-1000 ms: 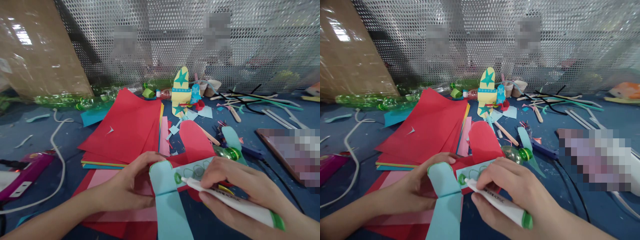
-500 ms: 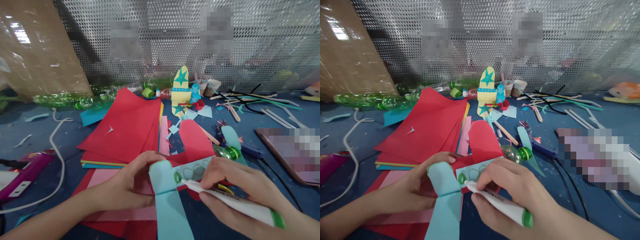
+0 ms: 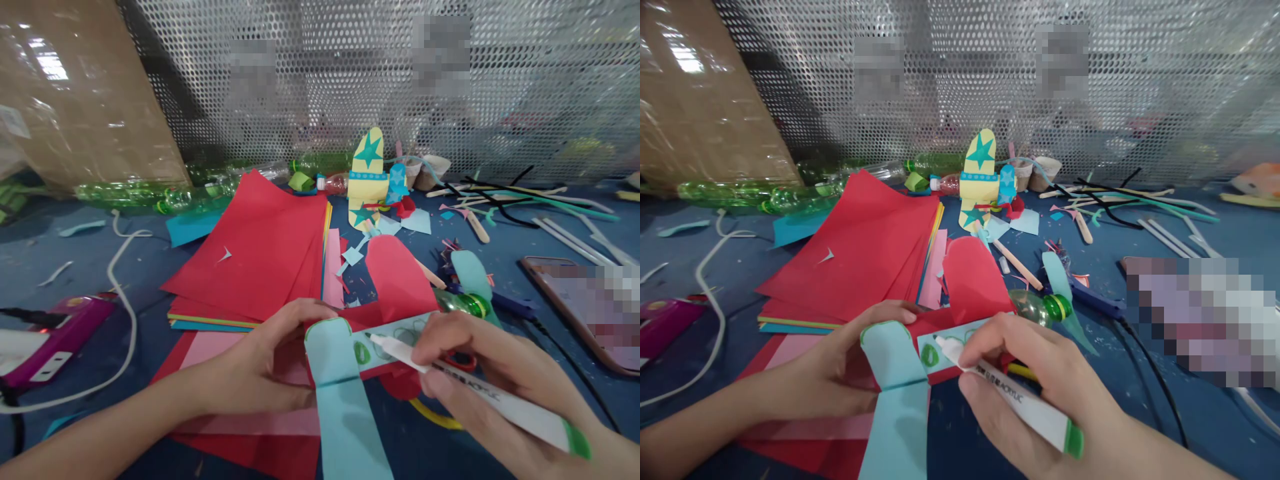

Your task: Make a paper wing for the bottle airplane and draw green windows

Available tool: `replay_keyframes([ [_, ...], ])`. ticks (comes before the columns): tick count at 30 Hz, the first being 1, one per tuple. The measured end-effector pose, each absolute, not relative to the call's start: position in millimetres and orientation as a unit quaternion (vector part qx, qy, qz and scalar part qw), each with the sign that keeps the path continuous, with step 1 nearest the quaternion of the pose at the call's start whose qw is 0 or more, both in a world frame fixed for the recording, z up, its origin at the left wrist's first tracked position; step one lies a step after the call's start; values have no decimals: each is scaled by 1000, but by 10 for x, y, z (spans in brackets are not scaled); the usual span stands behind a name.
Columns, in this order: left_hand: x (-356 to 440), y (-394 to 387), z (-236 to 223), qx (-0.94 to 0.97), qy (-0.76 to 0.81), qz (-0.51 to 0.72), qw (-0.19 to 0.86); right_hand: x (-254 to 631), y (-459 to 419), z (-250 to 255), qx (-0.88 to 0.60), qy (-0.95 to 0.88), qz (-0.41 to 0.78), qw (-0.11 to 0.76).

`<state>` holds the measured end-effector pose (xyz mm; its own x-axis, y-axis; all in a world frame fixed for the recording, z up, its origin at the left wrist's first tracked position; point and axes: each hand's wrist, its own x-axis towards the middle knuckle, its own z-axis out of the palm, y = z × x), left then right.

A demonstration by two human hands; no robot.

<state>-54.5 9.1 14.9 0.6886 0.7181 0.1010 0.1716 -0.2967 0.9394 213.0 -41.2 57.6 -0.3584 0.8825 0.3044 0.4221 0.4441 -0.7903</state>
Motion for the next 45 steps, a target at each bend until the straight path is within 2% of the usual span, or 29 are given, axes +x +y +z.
replay_keyframes([
  [8,-567,92,120,775,280,268,499,2072,-394,557,-415,-769,276,401],
  [13,-584,89,120,780,278,261,496,2114,-382,615,-424,-790,279,343],
  [20,-565,100,137,770,279,268,507,2130,-388,620,-435,-796,276,318],
  [45,-570,99,129,769,287,261,508,2112,-423,654,-432,-795,261,336],
])
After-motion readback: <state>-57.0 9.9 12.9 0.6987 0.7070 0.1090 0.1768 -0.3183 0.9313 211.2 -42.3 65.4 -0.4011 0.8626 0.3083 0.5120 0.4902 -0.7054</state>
